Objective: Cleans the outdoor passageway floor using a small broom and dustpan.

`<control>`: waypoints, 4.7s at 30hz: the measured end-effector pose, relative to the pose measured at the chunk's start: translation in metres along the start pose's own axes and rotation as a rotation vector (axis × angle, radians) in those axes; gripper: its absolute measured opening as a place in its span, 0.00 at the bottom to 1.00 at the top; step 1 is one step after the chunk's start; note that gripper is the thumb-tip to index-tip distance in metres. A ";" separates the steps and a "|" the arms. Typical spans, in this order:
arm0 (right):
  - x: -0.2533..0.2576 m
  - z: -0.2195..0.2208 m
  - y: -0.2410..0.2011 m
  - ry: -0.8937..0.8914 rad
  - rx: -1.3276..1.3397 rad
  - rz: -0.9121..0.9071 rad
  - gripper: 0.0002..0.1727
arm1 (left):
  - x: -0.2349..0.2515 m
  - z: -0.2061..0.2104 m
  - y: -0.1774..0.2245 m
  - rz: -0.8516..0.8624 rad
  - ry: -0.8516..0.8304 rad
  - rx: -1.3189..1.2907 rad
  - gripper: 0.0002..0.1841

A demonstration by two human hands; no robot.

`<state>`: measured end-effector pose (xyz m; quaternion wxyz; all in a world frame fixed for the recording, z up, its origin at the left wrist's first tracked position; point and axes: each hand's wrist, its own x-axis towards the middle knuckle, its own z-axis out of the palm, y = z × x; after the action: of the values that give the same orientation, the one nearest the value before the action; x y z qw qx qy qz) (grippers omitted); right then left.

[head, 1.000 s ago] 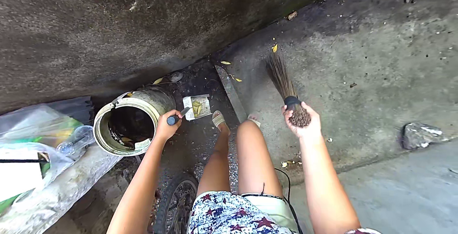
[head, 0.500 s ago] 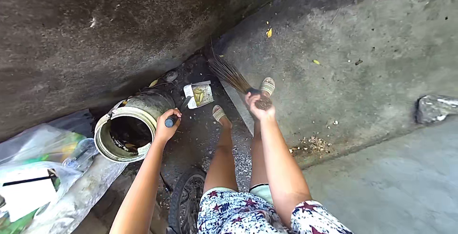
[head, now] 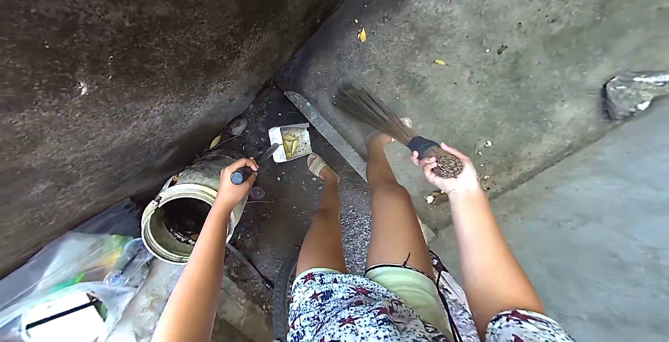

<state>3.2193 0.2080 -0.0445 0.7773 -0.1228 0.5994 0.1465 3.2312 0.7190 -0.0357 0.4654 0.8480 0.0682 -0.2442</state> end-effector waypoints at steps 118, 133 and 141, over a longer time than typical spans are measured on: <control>0.072 0.242 -0.059 0.032 -2.731 0.053 0.50 | 0.232 0.133 0.191 -0.447 0.578 -0.254 0.08; 0.000 0.188 -0.119 -0.098 -1.880 -0.132 0.47 | 0.211 0.148 0.197 -0.421 0.639 -0.322 0.07; 0.084 0.256 0.010 -0.035 -2.633 -0.057 0.52 | 0.212 0.139 0.195 -0.550 0.691 -0.426 0.07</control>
<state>3.4647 0.3183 -0.0620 0.0870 -0.7936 -0.0040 0.6022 3.4344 0.4726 -0.0519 0.4969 0.7160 0.4885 -0.0428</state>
